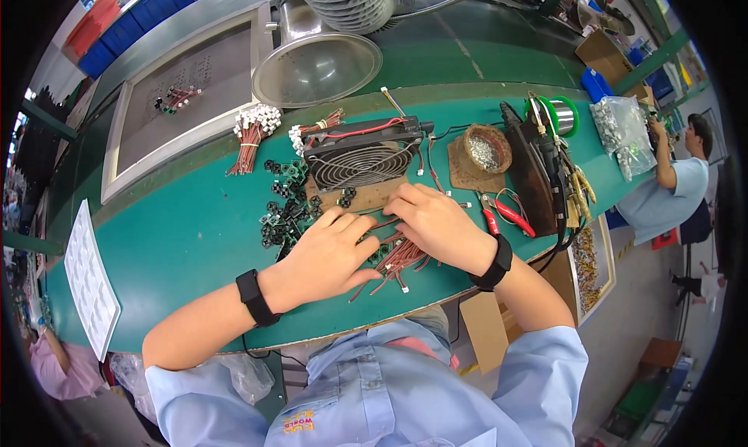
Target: The person picks up a circuit board and a wire, joins them using a soldering iron, and sets the assembly aside. After repeating this process, the person gathers the completed assemblies by hand.
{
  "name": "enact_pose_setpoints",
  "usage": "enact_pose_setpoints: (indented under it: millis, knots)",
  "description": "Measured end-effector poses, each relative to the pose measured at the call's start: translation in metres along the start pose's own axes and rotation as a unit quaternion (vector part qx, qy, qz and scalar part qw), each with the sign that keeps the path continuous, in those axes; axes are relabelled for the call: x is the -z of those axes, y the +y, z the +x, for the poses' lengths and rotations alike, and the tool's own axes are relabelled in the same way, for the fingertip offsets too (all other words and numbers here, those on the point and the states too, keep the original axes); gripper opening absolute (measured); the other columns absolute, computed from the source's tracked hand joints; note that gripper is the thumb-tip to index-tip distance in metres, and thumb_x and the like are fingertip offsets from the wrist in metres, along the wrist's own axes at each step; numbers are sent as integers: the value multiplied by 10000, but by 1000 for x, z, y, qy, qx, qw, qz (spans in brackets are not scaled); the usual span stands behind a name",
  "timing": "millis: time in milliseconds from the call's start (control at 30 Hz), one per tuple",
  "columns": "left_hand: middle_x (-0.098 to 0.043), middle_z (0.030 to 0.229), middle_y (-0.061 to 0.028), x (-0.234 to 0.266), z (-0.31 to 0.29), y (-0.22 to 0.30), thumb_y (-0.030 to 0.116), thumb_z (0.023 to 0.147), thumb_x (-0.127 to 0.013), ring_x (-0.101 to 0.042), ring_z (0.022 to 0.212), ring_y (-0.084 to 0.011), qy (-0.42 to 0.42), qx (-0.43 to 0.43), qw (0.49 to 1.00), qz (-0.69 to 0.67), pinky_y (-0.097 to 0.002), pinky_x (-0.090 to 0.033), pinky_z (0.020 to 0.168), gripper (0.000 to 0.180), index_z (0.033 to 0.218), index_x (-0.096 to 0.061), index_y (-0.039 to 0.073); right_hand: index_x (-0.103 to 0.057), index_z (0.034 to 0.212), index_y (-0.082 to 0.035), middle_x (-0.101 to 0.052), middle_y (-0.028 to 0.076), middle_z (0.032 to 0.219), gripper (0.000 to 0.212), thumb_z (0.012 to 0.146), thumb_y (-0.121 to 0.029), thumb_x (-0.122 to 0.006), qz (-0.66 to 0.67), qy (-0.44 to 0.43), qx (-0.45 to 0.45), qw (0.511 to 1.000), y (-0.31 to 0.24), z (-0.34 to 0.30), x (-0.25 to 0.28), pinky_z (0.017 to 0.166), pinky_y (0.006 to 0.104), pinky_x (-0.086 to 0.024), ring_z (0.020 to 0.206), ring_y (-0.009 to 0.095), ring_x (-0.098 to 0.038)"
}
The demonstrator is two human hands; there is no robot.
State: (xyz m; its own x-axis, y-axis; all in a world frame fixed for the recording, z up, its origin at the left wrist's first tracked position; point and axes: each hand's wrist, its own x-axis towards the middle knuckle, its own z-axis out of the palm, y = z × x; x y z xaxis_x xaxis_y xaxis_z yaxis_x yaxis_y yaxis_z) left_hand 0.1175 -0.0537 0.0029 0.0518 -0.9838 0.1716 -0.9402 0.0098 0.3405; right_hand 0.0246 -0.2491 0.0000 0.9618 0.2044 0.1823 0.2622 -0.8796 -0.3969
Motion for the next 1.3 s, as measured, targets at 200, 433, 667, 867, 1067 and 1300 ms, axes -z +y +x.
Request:
enact_pose_setpoints:
  millis: [200, 433, 667, 867, 1067, 1300]
  knots:
    - [-518, 1047, -125, 7, -8, 12, 204, 681, -685, -494, 992, -255, -2, 29, 997, 69, -365, -375, 887, 307, 916, -566, 45, -587, 916, -35, -538, 74, 945, 242, 683, 14, -632, 4, 38, -8, 999, 3, -12, 4, 749, 354, -470, 883, 261, -551]
    - [-524, 990, -97, -8, 10, 17, 96, 681, -642, -505, 933, -238, 12, -4, 998, 66, -350, -397, 820, 219, 882, -572, 44, -573, 920, -39, -528, 80, 881, 244, 687, 16, -620, -42, 44, -84, 995, -11, -53, 40, 685, 358, -474, 810, 267, -557]
    - [-473, 850, -83, 2, -13, 18, 93, 688, -524, -482, 822, -210, -14, 13, 993, 113, -307, -395, 754, 152, 830, -549, 45, -544, 894, -33, -500, 93, 806, 260, 647, 15, -612, -89, -2, -165, 982, -17, -94, 24, 624, 363, -465, 723, 266, -552]
    - [-476, 881, -88, 18, -25, 28, 132, 691, -579, -486, 860, -225, -31, 52, 989, 133, -326, -397, 771, 224, 892, -554, 37, -512, 840, -24, -491, 82, 777, 165, 681, -35, -553, -155, -7, -122, 980, -21, -91, 30, 617, 320, -471, 730, 221, -557]
    - [-382, 1250, -254, 6, 11, 62, 340, 675, -714, -447, 1067, -382, -4, 113, 993, 23, -413, -389, 902, 747, 1239, -401, -37, -525, 891, -26, -506, 81, 818, 227, 670, -29, -578, -104, 37, -70, 991, -22, -72, 19, 635, 325, -471, 745, 228, -560]
    - [-274, 1326, -318, -24, 31, 56, 351, 699, -695, -412, 1126, -426, -15, 153, 986, 70, -436, -363, 960, 822, 1306, -310, -48, -532, 1087, -16, -555, 131, 992, 398, 706, -52, -641, -46, 60, -96, 992, -15, -75, 42, 774, 369, -463, 921, 300, -552]
